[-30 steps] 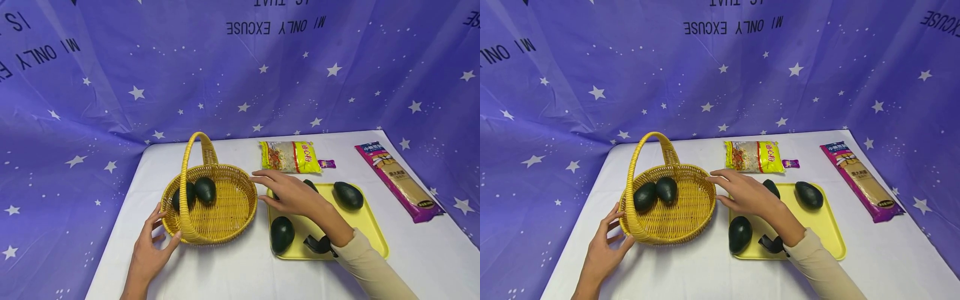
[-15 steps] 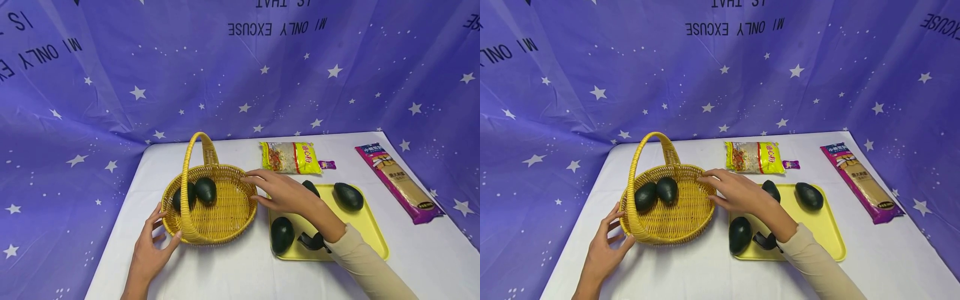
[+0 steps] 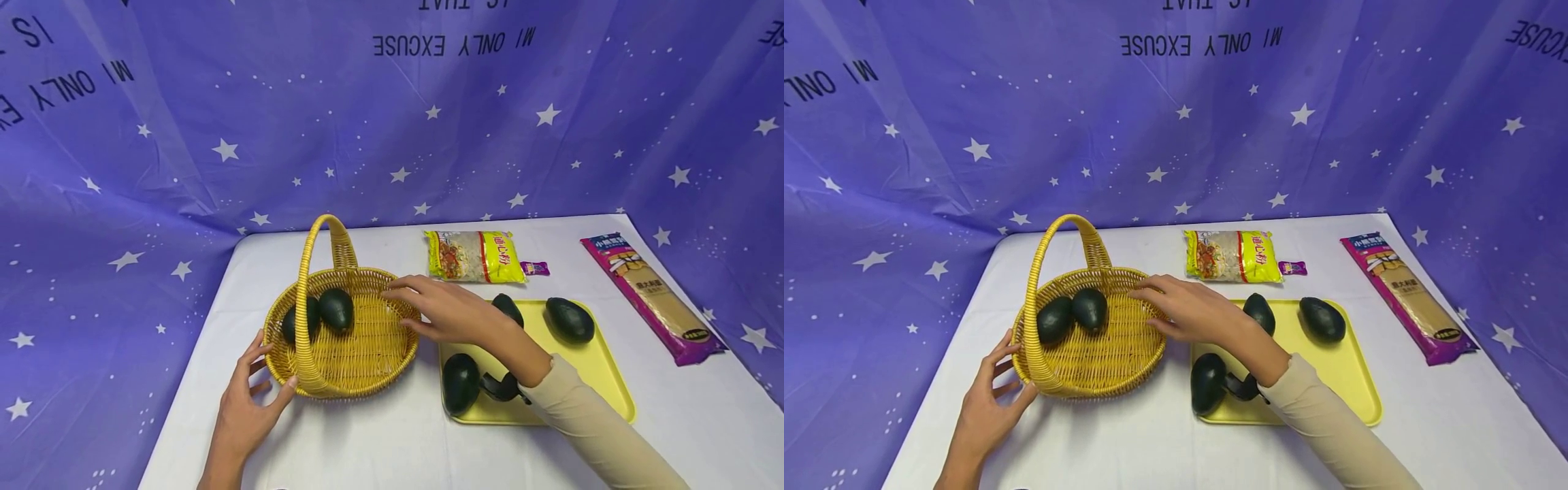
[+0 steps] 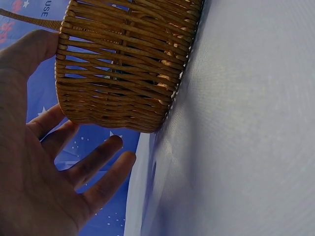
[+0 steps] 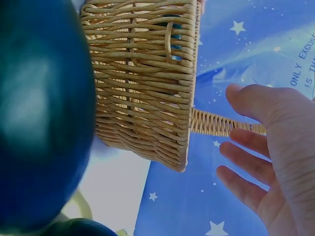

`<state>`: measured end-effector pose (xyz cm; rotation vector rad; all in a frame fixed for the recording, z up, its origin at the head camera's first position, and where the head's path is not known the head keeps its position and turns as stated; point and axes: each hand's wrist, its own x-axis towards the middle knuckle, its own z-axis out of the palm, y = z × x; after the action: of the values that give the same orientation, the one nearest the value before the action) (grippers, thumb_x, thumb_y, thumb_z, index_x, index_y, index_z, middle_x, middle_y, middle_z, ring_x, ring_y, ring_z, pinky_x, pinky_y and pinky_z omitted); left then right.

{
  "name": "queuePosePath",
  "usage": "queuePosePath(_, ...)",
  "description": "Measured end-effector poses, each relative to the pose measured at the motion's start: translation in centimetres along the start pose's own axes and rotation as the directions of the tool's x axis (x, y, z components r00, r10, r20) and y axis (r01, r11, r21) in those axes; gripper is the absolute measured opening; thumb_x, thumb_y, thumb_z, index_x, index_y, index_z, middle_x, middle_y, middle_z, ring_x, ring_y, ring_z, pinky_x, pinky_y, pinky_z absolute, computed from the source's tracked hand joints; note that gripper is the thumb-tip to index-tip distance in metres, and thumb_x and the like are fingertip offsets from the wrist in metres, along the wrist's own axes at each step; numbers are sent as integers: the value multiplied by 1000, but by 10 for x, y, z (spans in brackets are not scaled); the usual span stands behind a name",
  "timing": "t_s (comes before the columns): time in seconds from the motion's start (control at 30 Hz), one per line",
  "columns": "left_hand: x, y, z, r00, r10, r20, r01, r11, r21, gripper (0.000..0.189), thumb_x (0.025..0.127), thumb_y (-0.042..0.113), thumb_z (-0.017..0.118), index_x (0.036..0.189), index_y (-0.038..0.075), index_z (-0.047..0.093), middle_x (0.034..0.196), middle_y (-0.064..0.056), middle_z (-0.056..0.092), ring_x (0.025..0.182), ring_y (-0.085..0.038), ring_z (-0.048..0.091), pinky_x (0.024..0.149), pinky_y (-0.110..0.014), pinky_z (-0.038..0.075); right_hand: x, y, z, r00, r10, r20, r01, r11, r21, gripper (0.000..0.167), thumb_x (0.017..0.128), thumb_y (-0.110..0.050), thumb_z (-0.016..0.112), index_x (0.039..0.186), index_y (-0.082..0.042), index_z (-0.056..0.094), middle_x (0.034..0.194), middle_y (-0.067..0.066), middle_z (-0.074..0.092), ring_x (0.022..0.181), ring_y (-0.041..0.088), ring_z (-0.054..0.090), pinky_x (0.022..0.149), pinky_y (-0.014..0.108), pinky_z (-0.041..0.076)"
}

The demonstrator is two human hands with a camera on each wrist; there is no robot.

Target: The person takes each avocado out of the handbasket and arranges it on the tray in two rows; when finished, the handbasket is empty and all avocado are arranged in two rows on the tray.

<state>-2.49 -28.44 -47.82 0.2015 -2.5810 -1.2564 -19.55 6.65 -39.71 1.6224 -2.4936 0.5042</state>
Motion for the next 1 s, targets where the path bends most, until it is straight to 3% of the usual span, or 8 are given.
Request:
queuePosePath(0.1,0,0,0,1000,0,0,0,1000,-2,71,92,23,88,153,16,52,175,3,33,134,-31,59,90,-7,49,3,0,3,1000,2,20,-2,1000,5,51,106,-27,72,154,-14,57,152,9,59,110,16,64,81,30,60)
queuePosePath(0.33,0,1,0,1000,-2,0,2,1000,-6,71,93,24,88,153,16,52,176,3,33,134,-30,58,90,-6,48,12,-2,7,998,6,65,-7,1000,14,52,106,-28,72,154,-14,57,155,8,57,136,22,59,96,35,61)
queuePosePath(0.6,-1,1,0,1000,-14,2,14,1000,-11,70,93,24,88,153,16,51,176,3,32,134,-28,58,90,-5,48,21,-2,12,994,8,108,-9,1000,9,51,107,-29,71,154,-16,56,158,7,54,139,23,57,98,37,62)
queuePosePath(0.83,0,0,0,1000,-8,5,8,1000,-14,71,93,24,88,153,16,51,176,3,32,134,-29,58,91,-9,50,34,-9,13,990,-24,141,28,999,-26,54,107,-32,71,156,-17,54,157,9,53,132,22,61,93,36,63)
queuePosePath(1.0,0,0,0,1000,-8,6,8,1000,-14,71,93,24,88,153,16,51,176,3,32,134,-31,59,91,-9,49,41,-13,14,987,-47,154,53,998,-32,54,106,-31,71,155,-15,55,154,11,54,135,23,58,97,38,62)
